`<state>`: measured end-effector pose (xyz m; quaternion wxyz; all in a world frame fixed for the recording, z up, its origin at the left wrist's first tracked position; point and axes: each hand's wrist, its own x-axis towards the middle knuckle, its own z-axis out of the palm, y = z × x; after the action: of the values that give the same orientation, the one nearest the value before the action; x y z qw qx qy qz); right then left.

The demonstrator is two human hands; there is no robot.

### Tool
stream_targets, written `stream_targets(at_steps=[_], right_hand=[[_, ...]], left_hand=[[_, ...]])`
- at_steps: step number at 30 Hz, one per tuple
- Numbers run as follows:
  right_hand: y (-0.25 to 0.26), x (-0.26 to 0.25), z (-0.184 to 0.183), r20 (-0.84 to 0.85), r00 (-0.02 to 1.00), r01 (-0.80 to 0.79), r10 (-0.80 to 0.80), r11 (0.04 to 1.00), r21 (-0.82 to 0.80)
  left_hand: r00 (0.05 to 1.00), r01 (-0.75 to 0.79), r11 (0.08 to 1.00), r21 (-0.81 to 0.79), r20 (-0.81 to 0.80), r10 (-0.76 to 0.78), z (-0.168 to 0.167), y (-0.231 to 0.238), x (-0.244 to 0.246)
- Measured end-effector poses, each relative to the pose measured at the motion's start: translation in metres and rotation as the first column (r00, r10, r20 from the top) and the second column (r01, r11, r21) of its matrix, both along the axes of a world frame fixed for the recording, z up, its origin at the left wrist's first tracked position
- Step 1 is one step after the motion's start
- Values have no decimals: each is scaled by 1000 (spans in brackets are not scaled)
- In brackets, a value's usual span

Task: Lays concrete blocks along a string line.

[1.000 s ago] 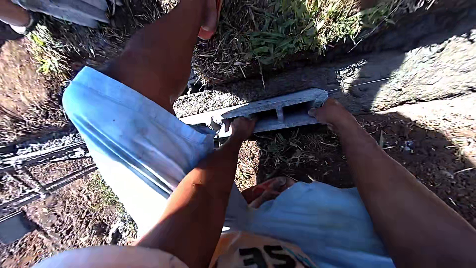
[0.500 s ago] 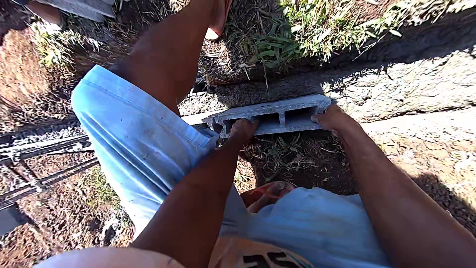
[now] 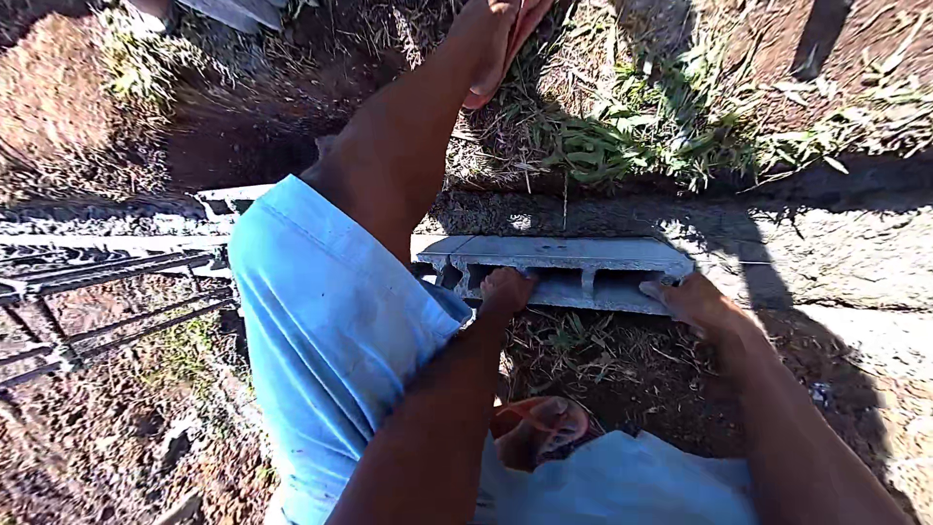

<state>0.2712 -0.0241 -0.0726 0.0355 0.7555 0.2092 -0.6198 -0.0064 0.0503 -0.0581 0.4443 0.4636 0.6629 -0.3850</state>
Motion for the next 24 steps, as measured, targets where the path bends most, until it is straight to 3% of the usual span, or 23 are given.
stream_targets(at_steps=[11, 24], right_hand=[[6, -2, 9, -6, 993, 117, -117, 990, -74], [14, 12, 27, -111, 991, 67, -78, 993, -97]], left_hand=[[1000, -4, 1000, -11, -11, 3, 6, 3, 3], [999, 39, 999, 24, -6, -39, 4, -3, 3]])
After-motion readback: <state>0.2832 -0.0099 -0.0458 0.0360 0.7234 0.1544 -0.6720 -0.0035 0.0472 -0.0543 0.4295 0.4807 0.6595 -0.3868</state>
